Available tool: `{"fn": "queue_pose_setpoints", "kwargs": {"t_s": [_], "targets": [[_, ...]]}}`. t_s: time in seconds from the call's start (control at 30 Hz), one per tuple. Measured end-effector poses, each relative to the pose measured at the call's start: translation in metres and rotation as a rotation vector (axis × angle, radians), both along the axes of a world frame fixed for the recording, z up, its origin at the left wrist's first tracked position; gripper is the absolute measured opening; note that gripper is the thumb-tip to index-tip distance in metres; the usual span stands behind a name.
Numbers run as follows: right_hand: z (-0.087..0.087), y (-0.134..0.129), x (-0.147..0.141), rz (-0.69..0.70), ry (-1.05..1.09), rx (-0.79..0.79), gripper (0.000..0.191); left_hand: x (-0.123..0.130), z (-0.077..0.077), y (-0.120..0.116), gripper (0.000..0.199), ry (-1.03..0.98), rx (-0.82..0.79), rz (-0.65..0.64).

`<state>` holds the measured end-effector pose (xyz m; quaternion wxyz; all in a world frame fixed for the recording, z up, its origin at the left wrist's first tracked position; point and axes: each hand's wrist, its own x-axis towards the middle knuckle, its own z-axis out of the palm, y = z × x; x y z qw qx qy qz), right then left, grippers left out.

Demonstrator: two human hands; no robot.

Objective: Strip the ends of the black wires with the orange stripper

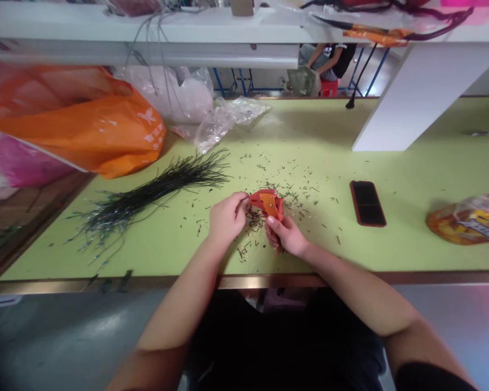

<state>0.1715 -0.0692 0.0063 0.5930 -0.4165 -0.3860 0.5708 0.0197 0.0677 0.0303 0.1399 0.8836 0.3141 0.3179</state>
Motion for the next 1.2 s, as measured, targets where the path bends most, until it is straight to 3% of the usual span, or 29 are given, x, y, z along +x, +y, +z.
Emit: {"fn": "queue_pose_setpoints", "kwargs": {"t_s": [0.3,0.37,0.47,0.53,0.6,0.73,0.83,1.0,1.2], "targets": [[-0.005,-0.004,0.000,-0.045,-0.130,0.083,0.066,0.003,-0.001,0.000,0.025,-0.066,-0.023,0.023],[-0.001,-0.008,0.004,-0.104,-0.157,0.181,0.061,-0.005,-0.006,0.016,0.023,-0.135,-0.019,0.102],[0.010,-0.013,0.014,-0.333,-0.089,0.340,0.055,-0.020,-0.011,0.047,0.031,-0.261,-0.044,0.345],[0.016,-0.013,0.021,-0.415,-0.016,0.286,0.053,-0.022,-0.013,0.057,0.038,-0.278,-0.044,0.397],[0.019,-0.009,0.024,-0.388,0.026,0.213,0.054,-0.015,-0.014,0.052,0.037,-0.191,-0.055,0.328],[0.016,0.000,0.023,-0.208,0.069,0.100,0.060,0.009,-0.014,0.016,0.030,-0.083,-0.028,0.122],[0.013,0.004,0.019,-0.105,0.047,0.048,0.065,0.016,-0.013,-0.001,0.028,-0.084,0.006,0.060],[0.009,0.007,0.015,0.008,0.041,-0.012,0.073,0.013,-0.013,-0.003,0.025,-0.093,0.041,0.001],[0.000,0.010,0.018,0.033,0.059,-0.010,0.080,0.012,-0.010,-0.012,0.025,-0.148,0.098,-0.128]]}}
